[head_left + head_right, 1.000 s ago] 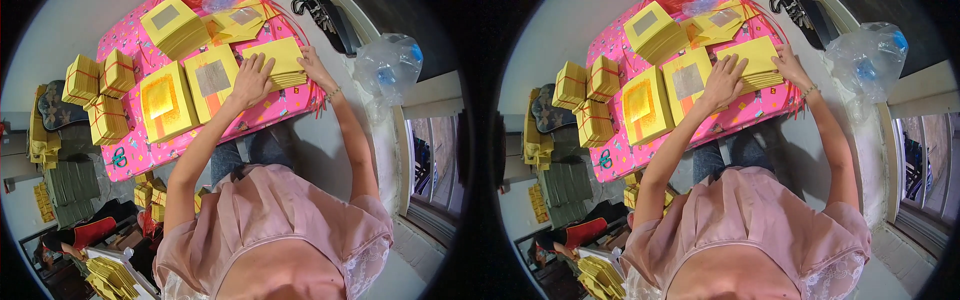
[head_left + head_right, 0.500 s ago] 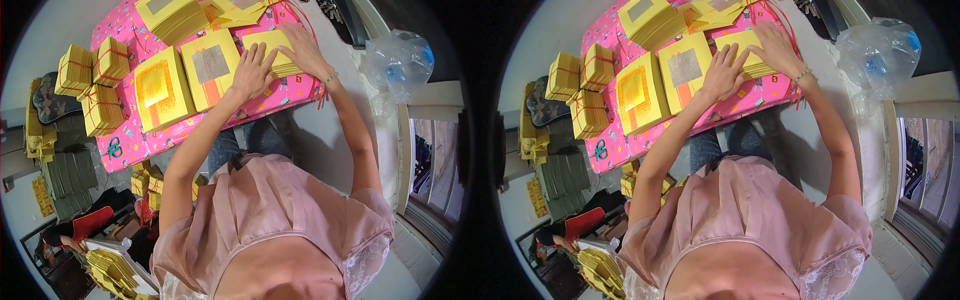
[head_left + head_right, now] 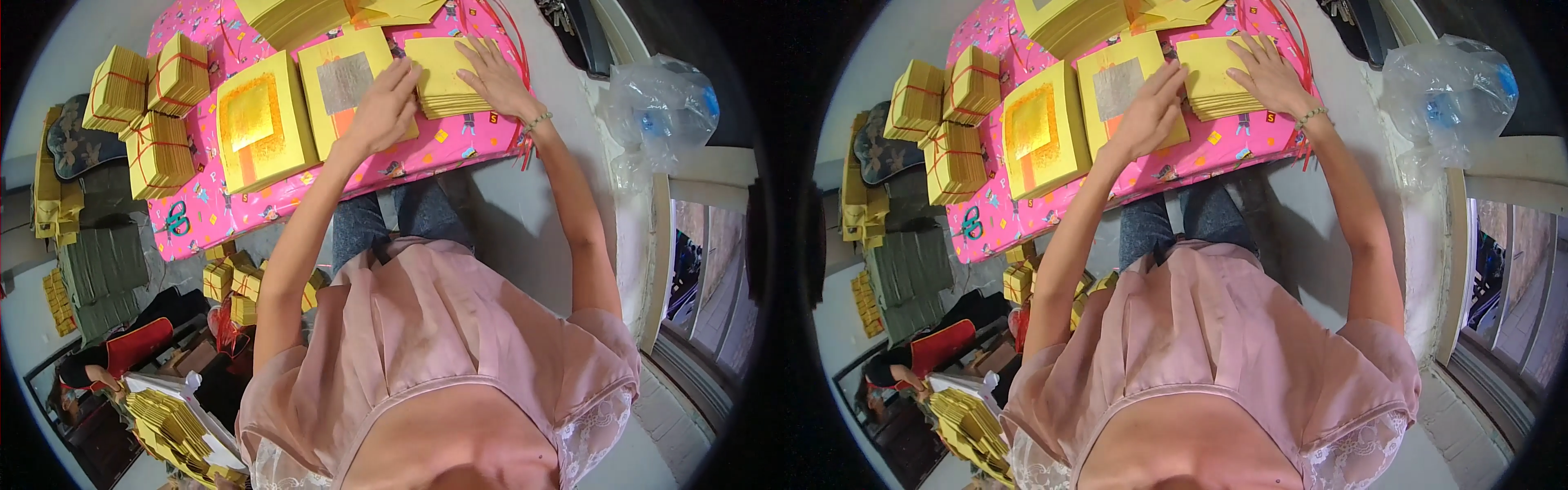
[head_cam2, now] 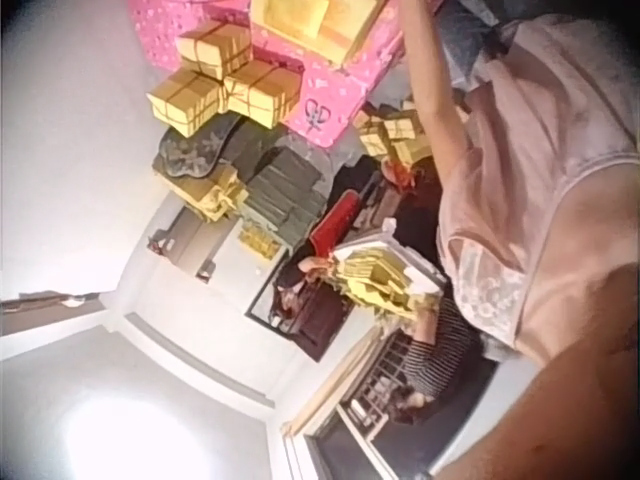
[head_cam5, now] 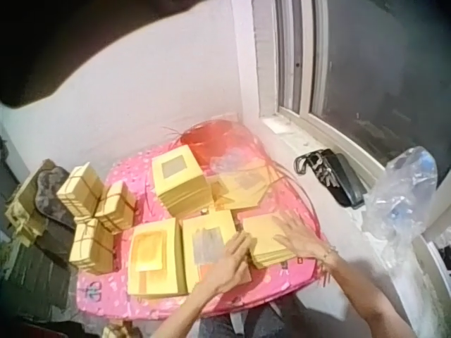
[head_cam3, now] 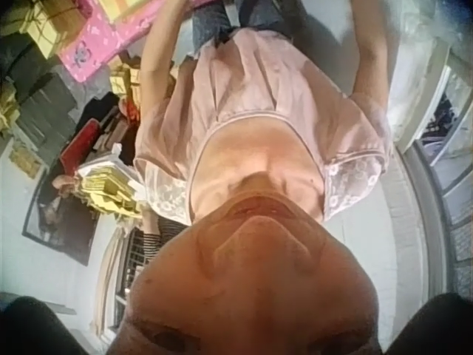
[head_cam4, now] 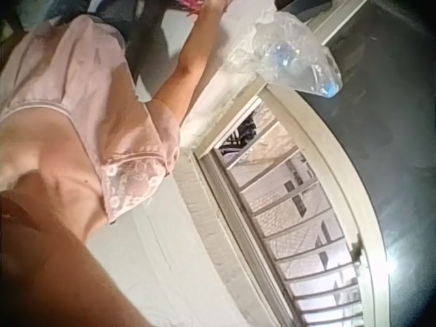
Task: Folding and stacking ceremonial joss paper with gold and silver foil.
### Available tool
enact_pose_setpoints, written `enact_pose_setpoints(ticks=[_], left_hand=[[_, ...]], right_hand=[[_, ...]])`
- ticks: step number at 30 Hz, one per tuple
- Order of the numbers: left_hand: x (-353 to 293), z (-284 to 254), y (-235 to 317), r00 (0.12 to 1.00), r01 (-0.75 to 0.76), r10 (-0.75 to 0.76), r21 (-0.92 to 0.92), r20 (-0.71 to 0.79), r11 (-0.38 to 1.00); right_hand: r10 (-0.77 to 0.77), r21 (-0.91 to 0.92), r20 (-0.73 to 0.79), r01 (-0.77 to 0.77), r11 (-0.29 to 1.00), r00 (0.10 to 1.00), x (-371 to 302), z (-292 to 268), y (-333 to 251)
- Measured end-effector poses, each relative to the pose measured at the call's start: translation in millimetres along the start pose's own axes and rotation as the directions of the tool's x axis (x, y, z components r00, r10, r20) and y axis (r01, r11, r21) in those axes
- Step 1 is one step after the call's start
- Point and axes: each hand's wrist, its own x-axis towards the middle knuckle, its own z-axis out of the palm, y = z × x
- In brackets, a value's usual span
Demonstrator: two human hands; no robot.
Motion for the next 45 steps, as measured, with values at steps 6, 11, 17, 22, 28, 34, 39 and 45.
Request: enact_pose_setpoints(ticks=[6, 11, 17, 22, 28, 34, 39, 45], left_hand=[[-43, -16, 13, 0.989, 0.113, -0.103, 0.089, -0.11, 0.99], [-60, 6, 60, 0.991, 0.11, -0.096, 0.16, -0.095, 0.981], [-64, 53, 95, 0.998, 0.058, -0.063, 0.234, 0.013, 0.97], [-60, 62, 104, 0.994, 0.074, -0.098, 0.346, 0.053, 0.935], [-71, 38, 100, 0.993, 0.114, -0.107, 0.211, -0.041, 0.971], [-98, -12, 71, 0.959, 0.242, -0.192, 0.251, -0.208, 0.937], [-119, -38, 41, 0.919, 0.35, -0.243, 0.359, -0.311, 0.865], [-126, -47, 24, 0.917, 0.347, -0.23, 0.368, -0.326, 0.863]], right_hand=[[0.002, -0.005, 0.033, -0.001, 1.0, 0.999, 5, 0, 6], [-0.03, 0.018, 0.024, 0.03, 0.999, 0.999, 5, 2, 11], [-0.047, 0.013, 0.012, 0.046, 0.999, 0.999, 6, 4, 16], [-0.034, 0.043, 0.035, 0.033, 0.999, 0.999, 8, 1, 11], [0.024, 0.118, 0.149, -0.041, 0.992, 0.989, 14, -22, 13], [-0.038, -0.119, -0.006, 0.037, 0.992, 0.999, 25, -69, -18], [-0.224, 0.169, -0.14, 0.246, 0.954, 0.965, 29, -98, -90], [-0.494, 0.178, 0.002, 0.486, 0.856, 0.87, 11, -49, -147]])
